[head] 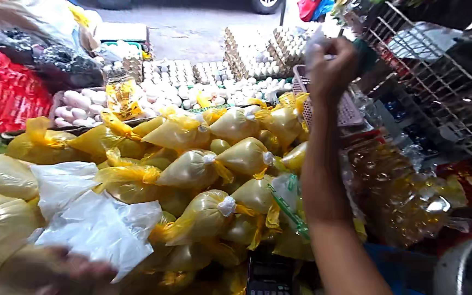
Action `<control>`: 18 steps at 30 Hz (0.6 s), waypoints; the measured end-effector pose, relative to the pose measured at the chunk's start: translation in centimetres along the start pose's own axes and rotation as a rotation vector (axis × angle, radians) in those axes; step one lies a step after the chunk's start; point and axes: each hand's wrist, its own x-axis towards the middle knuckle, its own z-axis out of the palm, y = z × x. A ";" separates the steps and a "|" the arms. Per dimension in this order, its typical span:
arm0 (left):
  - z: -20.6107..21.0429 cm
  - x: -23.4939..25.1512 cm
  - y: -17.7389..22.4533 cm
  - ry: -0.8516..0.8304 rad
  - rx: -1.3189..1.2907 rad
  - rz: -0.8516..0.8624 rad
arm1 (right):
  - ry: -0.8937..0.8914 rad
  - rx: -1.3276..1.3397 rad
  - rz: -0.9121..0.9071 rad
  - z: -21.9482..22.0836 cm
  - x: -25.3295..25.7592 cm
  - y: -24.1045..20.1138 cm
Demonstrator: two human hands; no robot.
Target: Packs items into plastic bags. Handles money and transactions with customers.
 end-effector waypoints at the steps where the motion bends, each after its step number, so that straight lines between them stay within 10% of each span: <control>1: 2.7 3.1 0.7 -0.036 -0.017 -0.105 | -0.025 0.099 -0.108 -0.7 -1.8 -3.3; 6: 8.2 13.9 0.1 -0.205 -0.267 -0.228 | -0.410 0.489 -0.915 -3.6 -12.7 -16.1; 10: 8.8 15.3 -0.9 -0.022 0.016 -0.043 | -0.631 0.565 -1.024 -3.9 -13.7 -14.5; 13: 6.0 13.2 0.2 -0.048 0.101 -0.018 | -0.482 0.607 -0.612 -3.4 -6.2 -5.8; 18: 1.3 7.0 3.5 -0.177 0.105 0.014 | -0.338 -0.154 0.422 1.0 3.2 14.3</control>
